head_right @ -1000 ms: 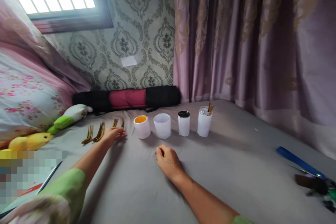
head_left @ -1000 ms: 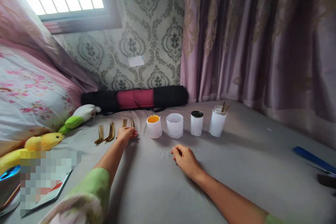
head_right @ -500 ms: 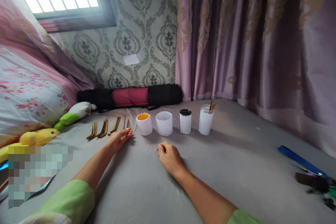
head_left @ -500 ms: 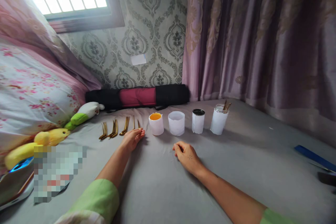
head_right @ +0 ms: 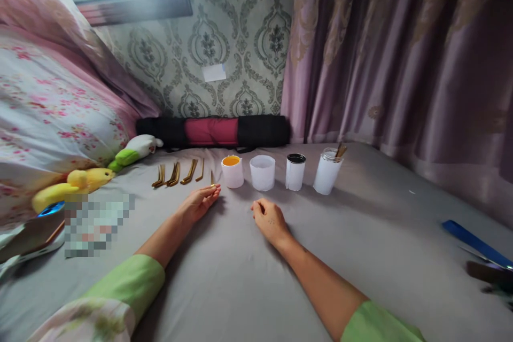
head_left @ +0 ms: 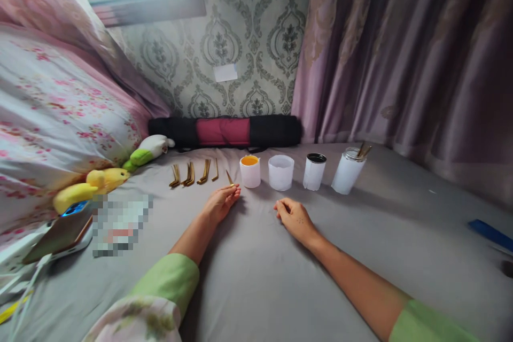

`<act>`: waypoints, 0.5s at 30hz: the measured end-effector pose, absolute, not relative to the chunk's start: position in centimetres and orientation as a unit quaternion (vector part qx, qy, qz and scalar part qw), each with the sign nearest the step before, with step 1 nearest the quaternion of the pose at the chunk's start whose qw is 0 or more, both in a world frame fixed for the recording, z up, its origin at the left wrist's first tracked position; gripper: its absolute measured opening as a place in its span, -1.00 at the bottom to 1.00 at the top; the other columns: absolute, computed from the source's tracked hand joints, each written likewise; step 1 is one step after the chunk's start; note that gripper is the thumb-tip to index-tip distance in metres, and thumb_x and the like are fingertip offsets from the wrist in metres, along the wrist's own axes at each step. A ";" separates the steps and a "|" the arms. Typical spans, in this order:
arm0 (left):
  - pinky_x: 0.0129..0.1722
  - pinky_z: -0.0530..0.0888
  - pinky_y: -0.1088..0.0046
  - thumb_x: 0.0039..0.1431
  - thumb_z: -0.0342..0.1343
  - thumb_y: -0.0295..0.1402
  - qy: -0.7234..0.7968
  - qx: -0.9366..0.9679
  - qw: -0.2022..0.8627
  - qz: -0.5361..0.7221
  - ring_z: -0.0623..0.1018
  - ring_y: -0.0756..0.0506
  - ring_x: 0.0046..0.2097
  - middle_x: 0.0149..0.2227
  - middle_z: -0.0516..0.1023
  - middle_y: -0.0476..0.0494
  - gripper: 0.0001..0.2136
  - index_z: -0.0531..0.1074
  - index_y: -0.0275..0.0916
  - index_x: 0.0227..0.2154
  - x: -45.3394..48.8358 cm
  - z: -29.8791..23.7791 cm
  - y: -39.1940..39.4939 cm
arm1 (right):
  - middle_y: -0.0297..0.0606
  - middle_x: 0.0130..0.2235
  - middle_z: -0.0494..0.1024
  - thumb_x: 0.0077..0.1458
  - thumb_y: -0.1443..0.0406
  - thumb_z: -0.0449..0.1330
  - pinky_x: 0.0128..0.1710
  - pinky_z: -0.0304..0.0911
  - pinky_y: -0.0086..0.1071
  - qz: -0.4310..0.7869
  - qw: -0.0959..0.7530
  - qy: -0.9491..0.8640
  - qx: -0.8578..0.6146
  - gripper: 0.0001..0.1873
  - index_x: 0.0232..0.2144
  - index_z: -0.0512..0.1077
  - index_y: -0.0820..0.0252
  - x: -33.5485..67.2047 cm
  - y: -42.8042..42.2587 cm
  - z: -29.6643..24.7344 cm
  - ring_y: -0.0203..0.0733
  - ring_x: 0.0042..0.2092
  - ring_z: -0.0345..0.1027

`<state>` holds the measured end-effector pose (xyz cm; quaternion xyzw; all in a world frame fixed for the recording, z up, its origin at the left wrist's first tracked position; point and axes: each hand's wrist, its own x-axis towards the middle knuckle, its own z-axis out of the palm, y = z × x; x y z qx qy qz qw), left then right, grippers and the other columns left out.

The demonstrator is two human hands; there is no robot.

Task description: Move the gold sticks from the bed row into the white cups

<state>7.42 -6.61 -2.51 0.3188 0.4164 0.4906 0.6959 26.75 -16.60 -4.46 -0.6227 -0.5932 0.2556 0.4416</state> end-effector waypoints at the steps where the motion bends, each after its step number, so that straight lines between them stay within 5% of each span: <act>1: -0.47 0.45 0.66 -0.05 0.02 -0.66 0.412 0.320 0.699 0.489 0.46 0.09 -0.49 -0.51 0.45 -0.15 -0.89 0.40 -0.43 -0.45 7.5 -2.5 -6.9 | -0.29 -0.55 0.41 0.03 0.15 -0.10 -0.54 0.06 -0.49 0.257 0.441 -0.593 -0.623 -0.63 -0.44 0.40 0.27 26.7 -16.6 -4.4 -0.35 -0.55 0.21; 15: -0.57 0.37 0.63 -0.04 0.09 -0.52 0.371 0.360 0.706 0.483 0.41 0.10 -0.53 -0.48 0.45 -0.16 -0.89 0.40 -0.41 -0.39 8.7 -2.7 -10.8 | -0.27 -0.55 0.42 0.02 0.14 -0.08 -0.55 0.09 -0.49 0.262 0.437 -0.591 -0.625 -0.63 -0.44 0.40 0.28 26.5 -16.7 -4.2 -0.36 -0.57 0.21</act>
